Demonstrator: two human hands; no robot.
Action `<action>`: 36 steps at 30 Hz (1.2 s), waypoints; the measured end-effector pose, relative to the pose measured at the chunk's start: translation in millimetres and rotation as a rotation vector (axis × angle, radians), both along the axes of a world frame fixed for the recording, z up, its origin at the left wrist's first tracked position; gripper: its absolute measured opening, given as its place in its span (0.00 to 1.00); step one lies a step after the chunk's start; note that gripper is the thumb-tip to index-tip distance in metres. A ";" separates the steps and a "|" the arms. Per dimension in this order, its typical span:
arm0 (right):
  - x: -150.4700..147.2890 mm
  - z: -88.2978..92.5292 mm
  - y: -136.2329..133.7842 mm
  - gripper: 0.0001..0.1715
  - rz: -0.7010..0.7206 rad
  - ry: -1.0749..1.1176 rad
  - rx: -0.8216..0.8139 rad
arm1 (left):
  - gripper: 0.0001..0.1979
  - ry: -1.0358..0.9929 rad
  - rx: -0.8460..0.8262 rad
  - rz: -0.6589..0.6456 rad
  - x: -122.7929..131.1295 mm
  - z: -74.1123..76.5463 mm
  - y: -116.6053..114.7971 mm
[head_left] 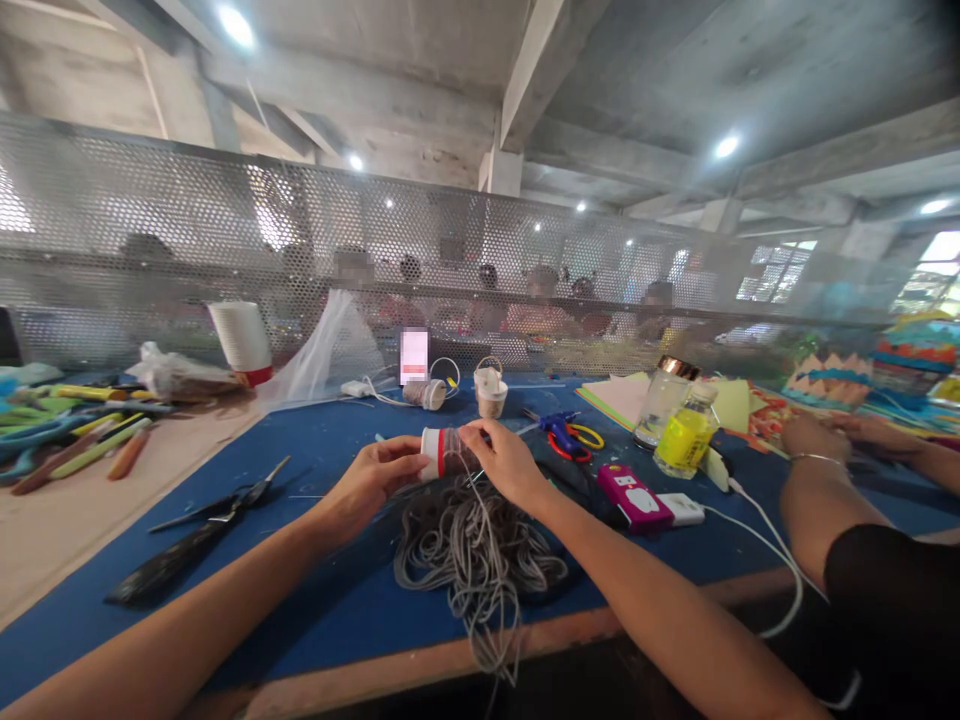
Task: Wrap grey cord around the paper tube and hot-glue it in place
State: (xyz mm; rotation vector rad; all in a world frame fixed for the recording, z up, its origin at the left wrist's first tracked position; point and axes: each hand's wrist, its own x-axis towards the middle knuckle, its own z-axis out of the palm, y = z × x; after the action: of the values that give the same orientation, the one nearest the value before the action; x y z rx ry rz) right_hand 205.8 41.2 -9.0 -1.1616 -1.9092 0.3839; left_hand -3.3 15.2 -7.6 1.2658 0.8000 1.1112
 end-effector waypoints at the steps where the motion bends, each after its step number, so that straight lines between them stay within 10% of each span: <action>1: -0.3 0.5 -0.3 0.22 0.004 0.014 0.009 | 0.13 -0.014 -0.006 0.009 0.1 0.4 0.1; 21: -0.9 6.6 -6.6 0.15 -0.170 -0.021 0.283 | 0.07 -0.044 0.004 0.145 -5.9 -2.4 8.5; 28: -4.1 7.3 -16.2 0.31 -0.031 -0.243 0.150 | 0.09 -0.097 0.004 0.189 -8.9 -3.5 11.7; 36: 52.0 36.9 12.0 0.17 -0.493 -0.639 0.113 | 0.09 -0.128 -0.006 0.183 -11.4 -10.6 18.7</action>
State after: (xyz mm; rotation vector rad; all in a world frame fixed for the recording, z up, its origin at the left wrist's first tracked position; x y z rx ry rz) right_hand 257.8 53.3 27.9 -1.7578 -2.0229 -0.4070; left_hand -14.7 33.9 -18.2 1.1208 0.8337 1.3219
